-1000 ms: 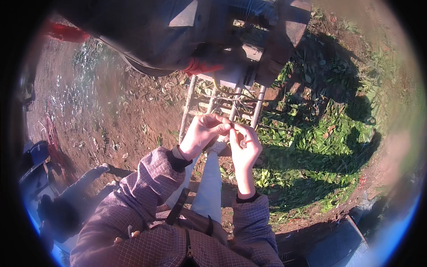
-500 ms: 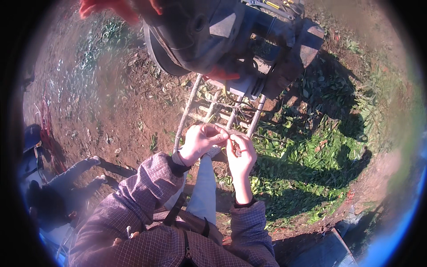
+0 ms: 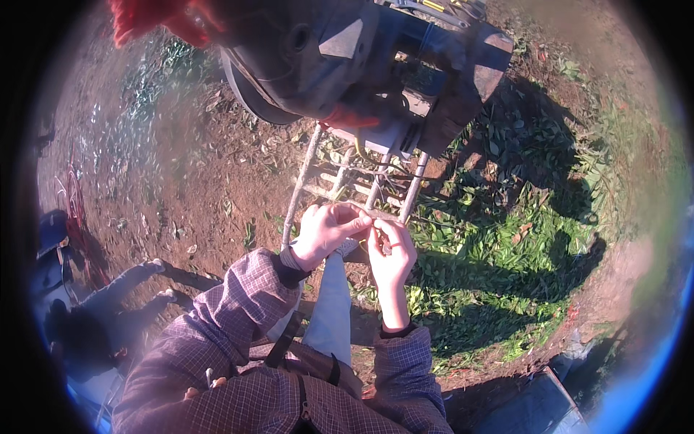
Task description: The person secures a metal component of a walk-behind machine using wire and a screwdriver. They wrap the wire around the part, twist it to tighten, and use a screwdriver to adjust the fastening. A chicken is briefly visible nearby.
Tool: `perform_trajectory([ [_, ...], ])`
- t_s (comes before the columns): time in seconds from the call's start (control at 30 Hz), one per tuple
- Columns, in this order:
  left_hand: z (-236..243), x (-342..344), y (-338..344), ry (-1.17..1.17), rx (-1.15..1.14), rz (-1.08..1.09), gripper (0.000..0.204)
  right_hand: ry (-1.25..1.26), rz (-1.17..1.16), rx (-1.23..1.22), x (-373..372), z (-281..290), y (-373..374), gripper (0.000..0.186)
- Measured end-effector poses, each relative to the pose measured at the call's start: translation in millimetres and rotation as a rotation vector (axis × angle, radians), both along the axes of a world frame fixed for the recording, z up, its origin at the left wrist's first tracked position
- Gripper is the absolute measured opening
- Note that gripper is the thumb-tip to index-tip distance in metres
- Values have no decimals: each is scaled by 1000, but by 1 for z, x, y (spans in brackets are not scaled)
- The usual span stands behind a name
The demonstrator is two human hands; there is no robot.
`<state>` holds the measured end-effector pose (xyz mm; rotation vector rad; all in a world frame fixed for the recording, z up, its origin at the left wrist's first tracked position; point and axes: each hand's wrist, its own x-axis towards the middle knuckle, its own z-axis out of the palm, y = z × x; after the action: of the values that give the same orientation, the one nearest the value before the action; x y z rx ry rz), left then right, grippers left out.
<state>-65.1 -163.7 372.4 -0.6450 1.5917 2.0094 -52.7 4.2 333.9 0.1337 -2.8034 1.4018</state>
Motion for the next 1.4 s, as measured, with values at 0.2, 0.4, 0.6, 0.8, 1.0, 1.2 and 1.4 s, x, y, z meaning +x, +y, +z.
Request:
perform_trajectory([
  [0.2,12,-5,-1,-20,-62,-61,23,-16,-3,-26,3,-2,2,28],
  [0.4,13,-7,-3,-14,-57,-83,23,-38,-19,-34,4,-5,3,31],
  [0.6,3,-3,-3,-15,-58,-77,25,-39,-17,-19,2,-4,0,29],
  [0.8,9,-8,-8,-29,-62,-78,24,-3,-4,-9,-3,-4,-4,26],
  [1.0,-26,3,0,39,146,121,16,-11,-19,-39,-7,0,-8,23],
  [1.2,-38,2,5,60,313,149,17,-5,-65,-51,-9,0,-5,21],
  [1.4,-35,-16,2,117,140,-42,20,65,-116,-151,-13,-15,0,20],
])
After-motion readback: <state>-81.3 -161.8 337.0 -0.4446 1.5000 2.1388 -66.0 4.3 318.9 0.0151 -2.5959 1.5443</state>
